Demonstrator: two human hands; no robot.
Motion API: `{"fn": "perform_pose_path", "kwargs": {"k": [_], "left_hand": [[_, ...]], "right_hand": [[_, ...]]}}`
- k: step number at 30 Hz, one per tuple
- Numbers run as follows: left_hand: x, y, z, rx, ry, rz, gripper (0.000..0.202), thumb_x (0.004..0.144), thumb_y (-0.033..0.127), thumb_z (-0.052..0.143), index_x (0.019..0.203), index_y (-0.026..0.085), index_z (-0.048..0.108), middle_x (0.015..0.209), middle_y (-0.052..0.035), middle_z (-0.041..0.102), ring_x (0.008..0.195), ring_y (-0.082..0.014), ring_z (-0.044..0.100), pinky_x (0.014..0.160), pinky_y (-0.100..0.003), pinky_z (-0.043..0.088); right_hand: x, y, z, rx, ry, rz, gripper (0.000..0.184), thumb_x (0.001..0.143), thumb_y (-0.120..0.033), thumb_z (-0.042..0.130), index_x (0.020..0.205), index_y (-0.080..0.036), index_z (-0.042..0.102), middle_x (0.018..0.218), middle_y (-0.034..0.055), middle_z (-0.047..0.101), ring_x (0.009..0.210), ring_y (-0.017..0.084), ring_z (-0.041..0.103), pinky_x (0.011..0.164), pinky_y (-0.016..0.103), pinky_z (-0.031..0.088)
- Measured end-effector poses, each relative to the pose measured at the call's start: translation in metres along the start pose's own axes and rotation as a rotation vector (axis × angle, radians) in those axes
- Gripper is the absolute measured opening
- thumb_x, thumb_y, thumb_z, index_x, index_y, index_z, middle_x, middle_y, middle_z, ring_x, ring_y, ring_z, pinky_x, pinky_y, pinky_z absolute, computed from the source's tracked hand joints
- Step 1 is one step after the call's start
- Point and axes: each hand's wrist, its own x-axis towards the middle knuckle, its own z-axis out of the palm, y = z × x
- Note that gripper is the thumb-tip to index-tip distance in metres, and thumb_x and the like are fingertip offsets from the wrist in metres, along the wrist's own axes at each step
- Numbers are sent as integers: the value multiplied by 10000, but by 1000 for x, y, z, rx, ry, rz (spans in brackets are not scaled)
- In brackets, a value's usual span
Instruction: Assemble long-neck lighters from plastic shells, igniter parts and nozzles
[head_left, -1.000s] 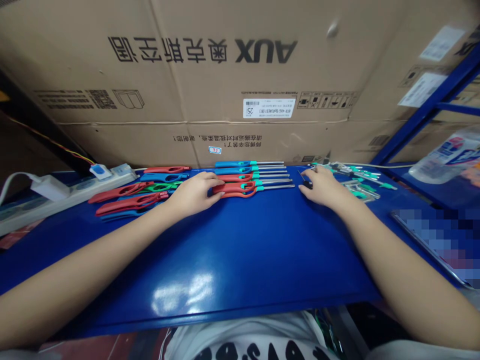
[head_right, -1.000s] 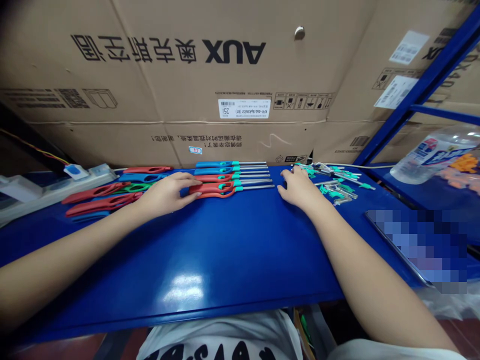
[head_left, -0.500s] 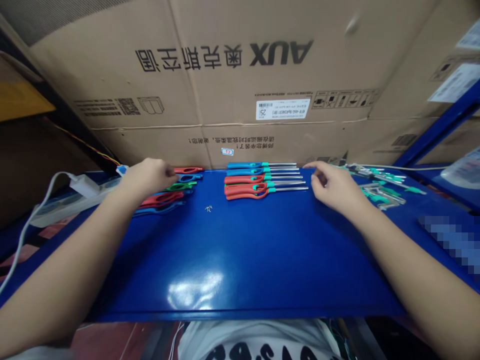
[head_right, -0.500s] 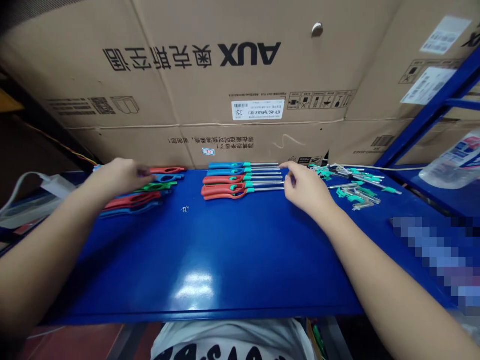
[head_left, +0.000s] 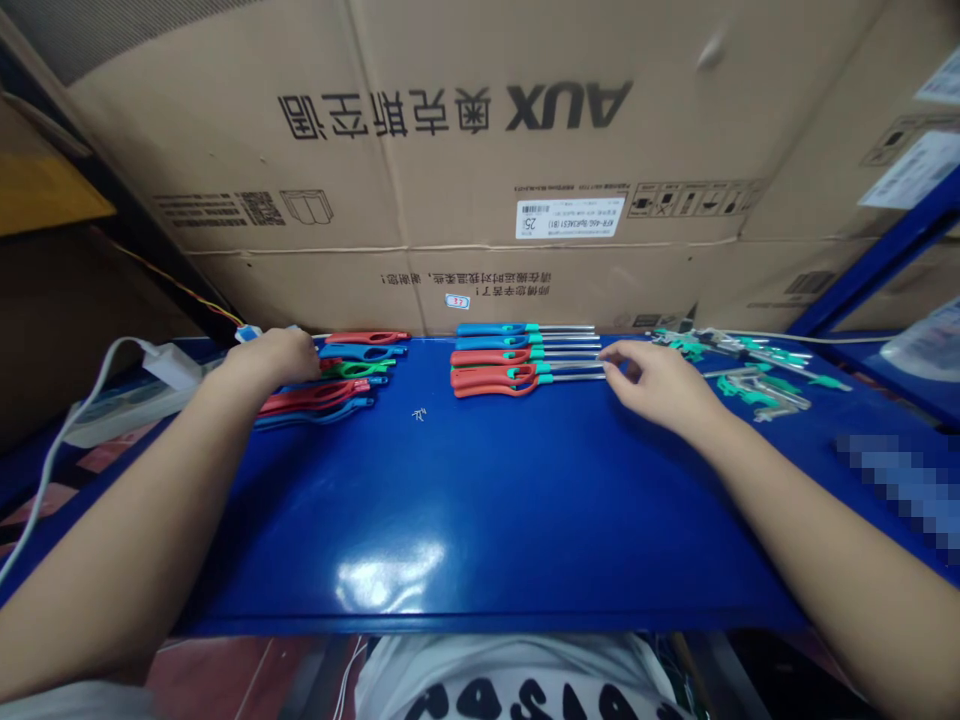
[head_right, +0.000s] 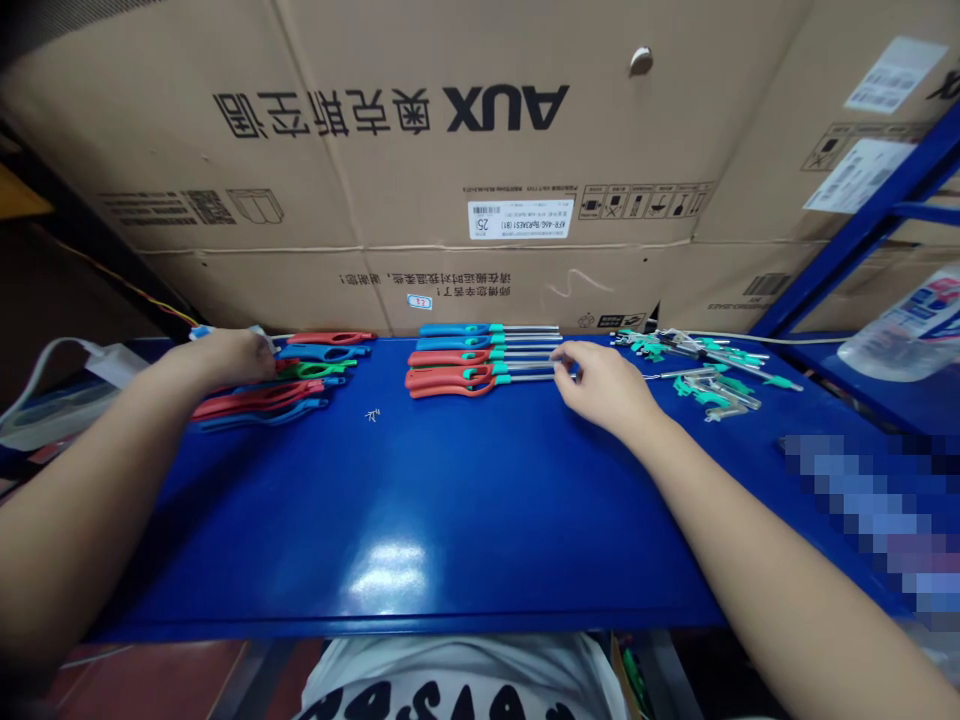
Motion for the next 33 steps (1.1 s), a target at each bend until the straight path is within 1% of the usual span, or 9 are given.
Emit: {"fn": "perform_pose_path", "kwargs": {"k": [5,9,12,16,18,20,22,27,33], "left_hand": [[-8,25,-8,215,-115,-293,188,808,292,667,837,108,693,720,-84,621,786,-278,608,800,-471,512],[-15,50,-15,289,-116,-318,268,921,289,514,1043,102,662,1004,-152,682,916,-295,626,830,-469,524],[-21,75,-20,328,-57,-273,344,1012,264,333,1136,93,604,1107,-181,669,970,-308,635,827,-463,523],[-37,126,-14,340,64,-57,249,1003,179,354,1139,119,554,1127,-142,671,995,-267,638,828,-364,498],[-51,156,-3,325,99,157,184,989,154,393,1081,143,552,1044,-120,669,945,-258,639,763,-335,484],[-69,183,12,315,78,351,161,940,84,428,986,165,560,934,-94,654,868,-254,627,699,-334,462],[-84,202,28,255,67,546,169,938,65,449,979,180,567,919,-74,649,819,-238,611,673,-335,448],[-98,217,65,96,169,840,119,1024,168,464,976,165,572,909,-63,649,833,-223,576,711,-336,443],[-87,212,85,-207,54,824,157,1049,224,464,942,188,573,917,-30,666,901,-195,567,777,-324,428]], "right_hand": [[-2,-1,9,128,-63,-128,202,893,-244,565,1029,-197,706,888,69,736,717,199,653,682,319,490],[-4,-3,18,154,-82,-295,180,951,-310,553,909,-200,688,920,68,730,766,199,641,677,312,468],[-6,-7,22,141,-29,-378,307,976,-382,551,747,-191,626,892,75,691,745,188,610,677,313,455],[-12,-16,23,224,-38,-487,332,1014,-333,490,742,-193,619,858,66,675,776,182,621,737,315,477],[-17,-22,21,298,-76,-504,193,1003,-251,483,996,-205,671,896,53,691,783,176,630,750,314,490],[-22,-30,18,372,-122,-512,312,971,-193,506,1266,-232,600,990,48,686,758,158,616,747,310,503],[-27,-38,15,425,-175,-545,421,950,-196,550,1367,-251,539,1068,57,650,753,145,591,755,308,515],[-33,-50,13,449,-343,-643,313,920,-302,654,1225,-233,638,1180,84,588,959,178,612,856,320,519],[-30,-45,17,453,-571,-634,281,871,-117,599,1130,-216,641,1157,58,578,1004,164,606,911,297,491]]}}
